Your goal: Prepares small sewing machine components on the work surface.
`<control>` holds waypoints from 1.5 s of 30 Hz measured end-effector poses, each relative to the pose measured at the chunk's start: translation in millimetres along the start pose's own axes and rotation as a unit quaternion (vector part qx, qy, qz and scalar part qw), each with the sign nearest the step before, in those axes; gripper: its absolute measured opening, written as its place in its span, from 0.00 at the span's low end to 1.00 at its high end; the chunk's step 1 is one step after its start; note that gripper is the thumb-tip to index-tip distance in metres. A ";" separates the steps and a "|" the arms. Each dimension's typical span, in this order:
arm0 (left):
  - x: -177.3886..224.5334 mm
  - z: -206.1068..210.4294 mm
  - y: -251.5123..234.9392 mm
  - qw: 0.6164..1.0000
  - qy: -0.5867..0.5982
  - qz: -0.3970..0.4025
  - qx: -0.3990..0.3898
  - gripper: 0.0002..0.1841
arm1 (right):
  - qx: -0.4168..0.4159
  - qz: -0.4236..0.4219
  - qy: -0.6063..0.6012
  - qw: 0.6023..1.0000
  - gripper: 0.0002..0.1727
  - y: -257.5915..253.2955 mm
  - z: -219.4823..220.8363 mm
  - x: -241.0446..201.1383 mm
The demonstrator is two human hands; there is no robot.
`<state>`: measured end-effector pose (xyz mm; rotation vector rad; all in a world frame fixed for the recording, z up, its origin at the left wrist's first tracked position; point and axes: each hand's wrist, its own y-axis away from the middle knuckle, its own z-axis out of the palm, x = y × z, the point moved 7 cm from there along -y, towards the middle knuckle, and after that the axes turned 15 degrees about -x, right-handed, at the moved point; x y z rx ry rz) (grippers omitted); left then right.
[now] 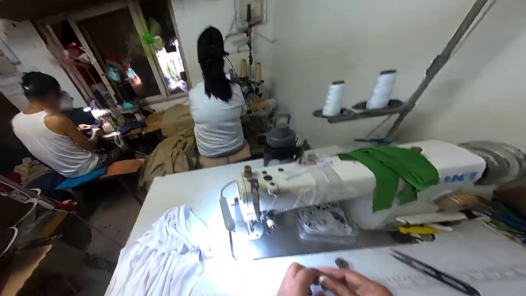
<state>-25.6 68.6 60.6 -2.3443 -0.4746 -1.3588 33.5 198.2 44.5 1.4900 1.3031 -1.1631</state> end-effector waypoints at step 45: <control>-38.1 0.2 17.9 0.963 0.268 -0.012 0.037 0.16 | 0.091 -0.004 -0.149 0.985 0.07 11.5 17.9 12.6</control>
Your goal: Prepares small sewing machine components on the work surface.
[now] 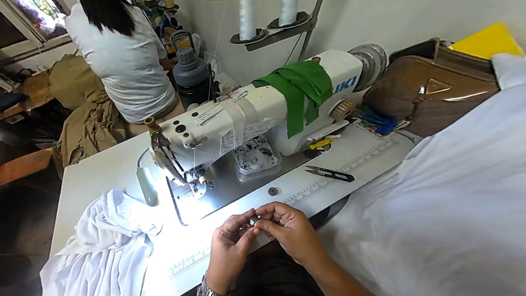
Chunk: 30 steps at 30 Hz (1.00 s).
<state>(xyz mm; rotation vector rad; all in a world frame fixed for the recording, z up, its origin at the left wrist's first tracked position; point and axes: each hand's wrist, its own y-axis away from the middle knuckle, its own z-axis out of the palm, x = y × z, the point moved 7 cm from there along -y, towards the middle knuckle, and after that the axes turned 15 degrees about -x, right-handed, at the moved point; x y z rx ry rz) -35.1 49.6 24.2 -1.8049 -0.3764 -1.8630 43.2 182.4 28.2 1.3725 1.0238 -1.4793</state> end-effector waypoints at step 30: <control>-13.5 2.9 8.0 0.990 0.139 -0.010 -0.005 0.16 | 0.011 -0.223 0.391 0.893 0.10 13.6 5.3 -36.2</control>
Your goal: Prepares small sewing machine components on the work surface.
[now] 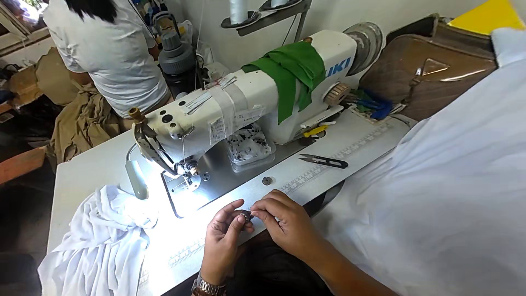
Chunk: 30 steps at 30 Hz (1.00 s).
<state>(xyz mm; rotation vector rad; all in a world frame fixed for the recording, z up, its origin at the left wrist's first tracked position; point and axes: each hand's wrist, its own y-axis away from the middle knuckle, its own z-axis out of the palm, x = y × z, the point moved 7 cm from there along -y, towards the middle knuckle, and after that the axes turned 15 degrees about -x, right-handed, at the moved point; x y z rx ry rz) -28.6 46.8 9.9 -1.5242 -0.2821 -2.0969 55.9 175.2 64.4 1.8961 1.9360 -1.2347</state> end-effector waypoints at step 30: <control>0.1 0.8 16.5 0.977 0.130 -0.001 -0.169 0.14 | -0.018 0.146 -0.468 0.871 0.08 5.9 0.4 21.7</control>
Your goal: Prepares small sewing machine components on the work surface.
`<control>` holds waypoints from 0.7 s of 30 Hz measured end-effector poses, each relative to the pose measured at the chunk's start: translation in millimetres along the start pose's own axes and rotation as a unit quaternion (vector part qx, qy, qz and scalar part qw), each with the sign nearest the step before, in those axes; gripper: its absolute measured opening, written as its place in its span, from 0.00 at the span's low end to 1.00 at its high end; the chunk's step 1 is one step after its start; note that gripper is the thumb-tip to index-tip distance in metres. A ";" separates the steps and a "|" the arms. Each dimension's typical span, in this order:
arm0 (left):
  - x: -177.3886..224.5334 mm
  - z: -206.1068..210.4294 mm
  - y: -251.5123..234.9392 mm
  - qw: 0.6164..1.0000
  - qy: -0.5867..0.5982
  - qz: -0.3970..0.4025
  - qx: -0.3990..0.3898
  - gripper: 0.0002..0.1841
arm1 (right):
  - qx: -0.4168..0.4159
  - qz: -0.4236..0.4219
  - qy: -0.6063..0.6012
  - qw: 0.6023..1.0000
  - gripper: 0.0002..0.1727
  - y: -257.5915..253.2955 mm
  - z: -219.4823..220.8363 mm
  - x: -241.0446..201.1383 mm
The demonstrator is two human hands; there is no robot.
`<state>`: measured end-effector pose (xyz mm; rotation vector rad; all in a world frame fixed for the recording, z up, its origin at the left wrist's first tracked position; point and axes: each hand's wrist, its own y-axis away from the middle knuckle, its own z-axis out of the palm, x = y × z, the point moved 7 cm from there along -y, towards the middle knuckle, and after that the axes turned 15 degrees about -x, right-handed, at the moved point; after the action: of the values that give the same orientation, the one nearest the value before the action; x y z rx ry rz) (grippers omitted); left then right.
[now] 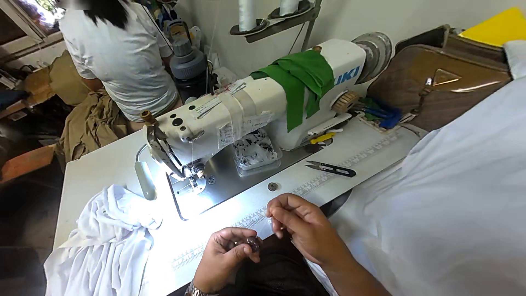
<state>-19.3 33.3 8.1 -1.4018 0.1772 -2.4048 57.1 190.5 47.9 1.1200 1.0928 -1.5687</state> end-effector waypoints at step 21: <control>-3.8 4.4 30.7 0.982 -0.014 -0.062 0.175 0.11 | -0.202 -0.050 0.284 0.936 0.12 12.9 53.5 11.0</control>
<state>-6.6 6.5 -1.4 -1.3123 -0.3355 -2.3626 57.8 134.4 46.1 1.2708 1.7872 -1.0297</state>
